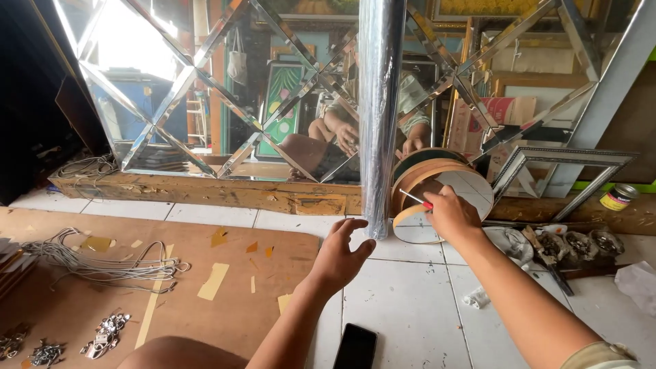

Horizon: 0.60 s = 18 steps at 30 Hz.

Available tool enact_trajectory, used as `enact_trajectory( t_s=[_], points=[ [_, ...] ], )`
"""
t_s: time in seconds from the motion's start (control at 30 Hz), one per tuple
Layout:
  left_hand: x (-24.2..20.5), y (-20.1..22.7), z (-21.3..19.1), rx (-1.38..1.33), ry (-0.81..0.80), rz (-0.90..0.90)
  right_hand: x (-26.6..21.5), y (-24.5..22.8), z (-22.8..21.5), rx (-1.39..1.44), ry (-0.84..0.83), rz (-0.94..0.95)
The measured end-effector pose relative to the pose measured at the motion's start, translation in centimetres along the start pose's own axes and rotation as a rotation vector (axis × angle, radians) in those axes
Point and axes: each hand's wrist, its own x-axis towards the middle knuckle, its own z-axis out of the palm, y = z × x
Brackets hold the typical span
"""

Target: The person sits on the floor and uses a screwdriver to attach metal hanging hardware to the back of round wooden mirror frames. They handle multiple frames one at a time, securing the hardware with screws.

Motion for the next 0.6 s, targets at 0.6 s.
enact_trajectory(
  t_s=[0.6],
  points=[
    [-15.6, -2.9, -17.0, -1.448, 0.394, -0.477, -13.2, -32.4, -14.9, 0.738, 0.22, -1.055]
  ],
)
